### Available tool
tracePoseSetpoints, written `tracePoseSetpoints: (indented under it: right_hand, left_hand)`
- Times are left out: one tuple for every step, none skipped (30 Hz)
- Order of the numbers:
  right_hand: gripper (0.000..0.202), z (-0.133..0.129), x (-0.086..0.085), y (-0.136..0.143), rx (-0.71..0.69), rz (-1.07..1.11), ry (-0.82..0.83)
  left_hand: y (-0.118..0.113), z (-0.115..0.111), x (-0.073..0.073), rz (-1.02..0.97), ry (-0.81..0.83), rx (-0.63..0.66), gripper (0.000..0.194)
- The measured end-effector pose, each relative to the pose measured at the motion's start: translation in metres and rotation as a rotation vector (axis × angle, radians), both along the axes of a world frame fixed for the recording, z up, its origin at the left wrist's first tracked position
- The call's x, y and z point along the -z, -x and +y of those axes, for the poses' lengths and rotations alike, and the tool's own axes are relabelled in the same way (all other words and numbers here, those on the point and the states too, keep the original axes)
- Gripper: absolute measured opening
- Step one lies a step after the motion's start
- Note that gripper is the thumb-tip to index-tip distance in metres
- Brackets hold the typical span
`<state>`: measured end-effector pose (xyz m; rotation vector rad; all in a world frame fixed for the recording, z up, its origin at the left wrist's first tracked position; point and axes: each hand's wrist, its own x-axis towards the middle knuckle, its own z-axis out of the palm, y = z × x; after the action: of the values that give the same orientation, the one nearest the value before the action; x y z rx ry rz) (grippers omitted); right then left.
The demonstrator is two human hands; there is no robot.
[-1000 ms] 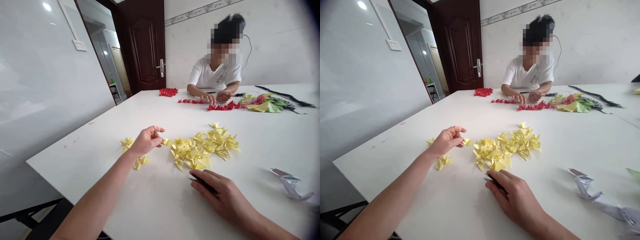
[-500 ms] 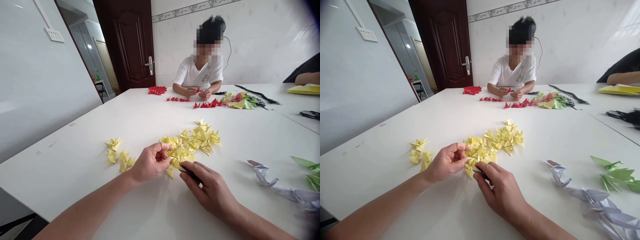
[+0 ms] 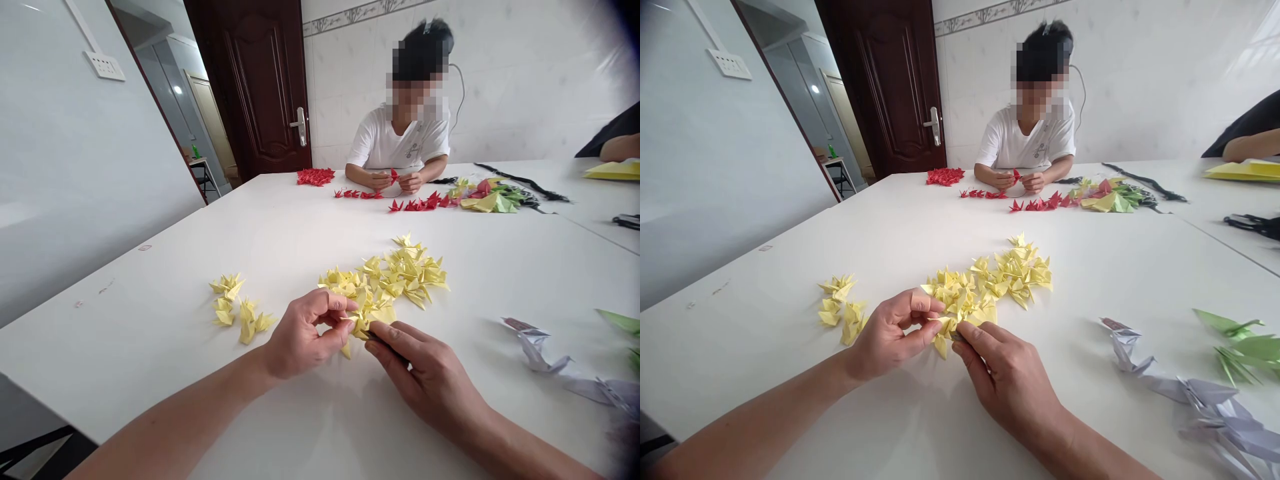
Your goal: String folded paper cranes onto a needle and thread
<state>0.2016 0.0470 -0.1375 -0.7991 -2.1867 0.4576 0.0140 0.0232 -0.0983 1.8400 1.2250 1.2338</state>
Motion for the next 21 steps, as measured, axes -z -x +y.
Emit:
tracePoseSetpoints:
  right_hand:
    - [0.022,0.0001,-0.0001,0.0001,0.001,0.004,-0.011]
    - [0.022,0.0002,-0.0003,0.0002,0.004,0.009,-0.023]
    - [0.022,0.0002,-0.0005,0.0003,0.007,0.010,-0.032]
    - [0.022,0.0002,-0.0006,0.0004,0.009,0.010,-0.037]
    - [0.022,0.0001,-0.0007,0.0004,0.010,0.009,-0.041]
    - [0.022,0.0000,-0.0008,0.0004,0.010,0.008,-0.043]
    - [0.022,-0.0001,-0.0009,0.0003,0.010,0.007,-0.042]
    - [0.022,-0.0002,-0.0009,0.0002,0.009,0.005,-0.039]
    - [0.022,-0.0003,-0.0010,0.0001,0.008,0.005,-0.036]
    - [0.021,-0.0003,-0.0011,0.0000,0.005,0.004,-0.033]
    - [0.021,-0.0003,-0.0012,0.0000,0.002,0.002,-0.029]
    - [0.020,-0.0001,-0.0014,0.0000,-0.001,0.001,-0.028]
    - [0.020,0.0000,-0.0016,0.0000,-0.005,0.001,-0.029]
    - [0.019,0.0002,-0.0017,0.0000,-0.008,0.002,-0.032]
    - [0.019,0.0004,-0.0019,0.0000,-0.010,0.002,-0.035]
    - [0.019,0.0005,-0.0021,0.0000,-0.010,-0.001,-0.037]
    - [0.020,0.0006,-0.0022,-0.0001,-0.009,-0.003,-0.039]
    - [0.020,0.0005,-0.0024,-0.0002,-0.008,-0.005,-0.040]
    - [0.020,0.0004,-0.0025,-0.0005,-0.007,-0.007,-0.040]
    - [0.020,0.0002,-0.0027,-0.0007,-0.008,-0.008,-0.039]
    - [0.020,0.0000,-0.0028,-0.0010,-0.010,-0.008,-0.040]
  left_hand:
    - [0.0005,0.0001,0.0009,0.026,-0.052,0.013,0.012]
    - [0.0010,0.0002,0.0021,0.048,-0.100,0.028,0.013]
    - [0.0015,0.0004,0.0034,0.066,-0.141,0.041,0.014]
    - [0.0022,0.0007,0.0047,0.081,-0.171,0.052,0.015]
    - [0.0028,0.0009,0.0060,0.090,-0.193,0.059,0.017]
    - [0.0034,0.0012,0.0071,0.096,-0.209,0.063,0.018]
    - [0.0039,0.0015,0.0079,0.102,-0.222,0.065,0.019]
    - [0.0043,0.0017,0.0086,0.107,-0.232,0.066,0.019]
    - [0.0046,0.0020,0.0090,0.110,-0.242,0.065,0.019]
    - [0.0047,0.0022,0.0093,0.113,-0.248,0.065,0.019]
    - [0.0047,0.0022,0.0094,0.114,-0.251,0.064,0.019]
    - [0.0046,0.0022,0.0094,0.115,-0.249,0.063,0.019]
    - [0.0044,0.0021,0.0092,0.114,-0.246,0.063,0.019]
    - [0.0042,0.0018,0.0090,0.112,-0.241,0.060,0.018]
    - [0.0039,0.0015,0.0085,0.110,-0.236,0.056,0.018]
    - [0.0037,0.0011,0.0080,0.110,-0.228,0.049,0.017]
    - [0.0035,0.0008,0.0074,0.109,-0.222,0.041,0.016]
    - [0.0033,0.0006,0.0069,0.107,-0.217,0.034,0.015]
    - [0.0031,0.0005,0.0063,0.101,-0.215,0.025,0.014]
    - [0.0028,0.0005,0.0060,0.095,-0.215,0.018,0.014]
    - [0.0026,0.0005,0.0058,0.089,-0.215,0.012,0.014]
